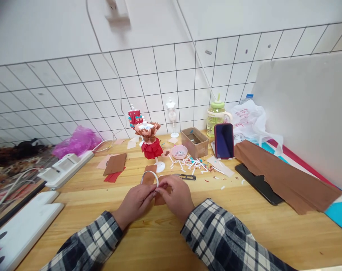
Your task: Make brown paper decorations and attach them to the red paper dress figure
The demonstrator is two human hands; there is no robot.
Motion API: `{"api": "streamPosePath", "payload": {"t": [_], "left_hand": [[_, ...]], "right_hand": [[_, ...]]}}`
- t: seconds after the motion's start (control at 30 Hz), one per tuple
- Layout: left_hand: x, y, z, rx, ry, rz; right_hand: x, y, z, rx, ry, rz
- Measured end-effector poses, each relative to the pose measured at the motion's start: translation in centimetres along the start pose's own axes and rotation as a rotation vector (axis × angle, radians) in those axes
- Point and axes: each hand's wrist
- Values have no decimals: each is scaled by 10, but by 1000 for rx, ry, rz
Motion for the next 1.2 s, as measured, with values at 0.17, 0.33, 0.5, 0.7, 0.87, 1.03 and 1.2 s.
{"api": "streamPosePath", "payload": {"t": [0.17,0.33,0.5,0.7,0.87,1.03,1.2], "left_hand": [[-2,0,2,-20,-41,12],[-4,-4,6,-6,46,3],[-4,-5,10,-30,27,76],[-4,-3,9,62,80,258],[-2,-9,12,56,74,271],[-3,-12,15,-58,56,191],[-2,-6,10,-156,113,69]], "right_hand": [[-2,5,3,32,-25,26],[-8,15,14,56,53,-13],[-10,23,18,54,68,-45],[-7,15,16,101,57,58],[-7,19,18,129,136,23],[-6,12,17,265,147,172],[-2,-2,5,442,-41,258]]}}
Point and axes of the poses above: each hand's wrist, its own x-axis away from the middle knuckle, its own z-axis out of the back of the hand, y = z × x, and after that the axes turned 7 degrees about -y, right-handed
